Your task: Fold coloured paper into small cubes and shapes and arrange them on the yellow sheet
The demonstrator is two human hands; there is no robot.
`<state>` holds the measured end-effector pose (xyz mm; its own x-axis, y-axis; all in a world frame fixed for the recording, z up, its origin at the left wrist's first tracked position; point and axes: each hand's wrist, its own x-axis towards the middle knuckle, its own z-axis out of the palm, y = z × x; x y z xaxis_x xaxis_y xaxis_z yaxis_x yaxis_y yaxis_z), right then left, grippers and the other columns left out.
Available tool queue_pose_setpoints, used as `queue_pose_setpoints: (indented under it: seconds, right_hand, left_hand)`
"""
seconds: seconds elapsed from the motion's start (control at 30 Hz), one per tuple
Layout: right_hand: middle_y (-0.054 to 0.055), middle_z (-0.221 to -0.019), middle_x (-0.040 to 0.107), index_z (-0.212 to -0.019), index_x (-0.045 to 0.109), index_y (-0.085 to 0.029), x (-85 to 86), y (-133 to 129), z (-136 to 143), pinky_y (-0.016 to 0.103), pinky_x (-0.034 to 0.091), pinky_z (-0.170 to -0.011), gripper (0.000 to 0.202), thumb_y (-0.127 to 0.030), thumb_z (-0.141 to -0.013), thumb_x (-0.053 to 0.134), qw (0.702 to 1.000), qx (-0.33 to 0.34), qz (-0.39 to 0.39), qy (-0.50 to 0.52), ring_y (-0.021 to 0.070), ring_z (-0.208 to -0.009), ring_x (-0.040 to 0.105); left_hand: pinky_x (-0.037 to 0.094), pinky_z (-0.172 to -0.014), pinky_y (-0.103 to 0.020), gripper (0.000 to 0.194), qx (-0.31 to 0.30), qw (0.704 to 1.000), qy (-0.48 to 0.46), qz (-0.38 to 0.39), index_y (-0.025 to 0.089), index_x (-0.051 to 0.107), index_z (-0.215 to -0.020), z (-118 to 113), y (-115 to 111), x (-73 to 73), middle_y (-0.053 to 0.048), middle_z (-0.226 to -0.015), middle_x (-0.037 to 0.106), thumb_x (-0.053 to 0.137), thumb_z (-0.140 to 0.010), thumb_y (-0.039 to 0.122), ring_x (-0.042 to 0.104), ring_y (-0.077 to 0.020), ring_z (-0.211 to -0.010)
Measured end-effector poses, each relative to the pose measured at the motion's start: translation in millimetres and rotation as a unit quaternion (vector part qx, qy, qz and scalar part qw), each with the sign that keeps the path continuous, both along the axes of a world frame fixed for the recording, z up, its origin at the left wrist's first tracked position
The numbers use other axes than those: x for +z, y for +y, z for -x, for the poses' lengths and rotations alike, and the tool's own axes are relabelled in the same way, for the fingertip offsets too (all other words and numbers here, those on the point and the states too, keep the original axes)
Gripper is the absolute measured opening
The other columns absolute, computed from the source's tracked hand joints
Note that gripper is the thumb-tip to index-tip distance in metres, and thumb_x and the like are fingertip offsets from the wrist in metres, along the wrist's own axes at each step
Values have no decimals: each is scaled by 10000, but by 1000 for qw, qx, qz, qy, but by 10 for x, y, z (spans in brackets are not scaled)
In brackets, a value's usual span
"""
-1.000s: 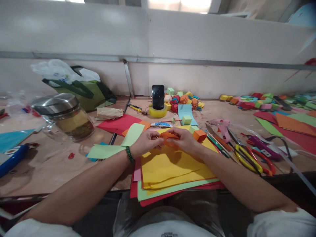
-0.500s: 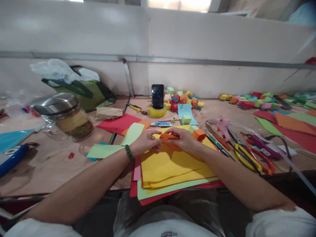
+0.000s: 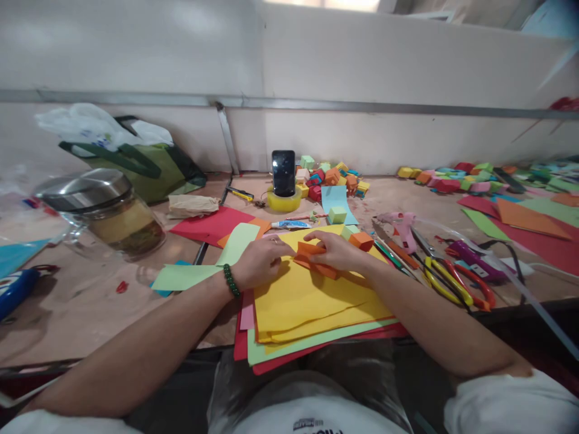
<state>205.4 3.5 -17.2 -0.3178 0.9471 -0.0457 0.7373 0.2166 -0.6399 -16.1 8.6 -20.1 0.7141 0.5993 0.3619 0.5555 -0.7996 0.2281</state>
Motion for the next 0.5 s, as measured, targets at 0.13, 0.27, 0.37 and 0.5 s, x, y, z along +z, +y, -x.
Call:
queue_pose_setpoints:
  seconds: [0.13,0.27,0.37,0.5]
  right_hand:
    - [57,-906,660,-1208,525,-144,29,-30,14,203,422,-582,455,-187,-770,639,1000,-3,20,0,129,-684,579]
    - [-5,-700,611,-1239,503,-133,76,-64,31,205,390,-560,463,-193,-794,617,999,-2,33,-14,117,-591,537]
    - [-14,-682,593,-1243,501,-134,103,-76,41,206,375,-563,454,-214,-809,610,999,-2,23,-32,118,-589,527]
    - [12,-735,620,-1259,486,-129,107,-80,58,214,373,-576,466,-215,-816,602,997,-2,15,-70,139,-642,551]
  left_hand:
    - [498,-705,-250,507,-56,996,74,-12,211,689,-1089,-13,35,-41,-62,-912,716,482,-676,1,632,-180,-868]
    - [497,-729,-246,457,-65,993,94,-16,219,692,-1073,-38,38,-51,-59,-931,709,494,-720,6,624,-176,-887]
    - [497,-762,-266,398,-61,993,105,-7,214,704,-1038,-62,26,-70,-62,-947,699,508,-752,19,616,-185,-902]
    - [491,-777,-267,319,-54,994,95,9,216,714,-1013,-77,25,-100,-66,-968,681,496,-826,77,605,-179,-910]
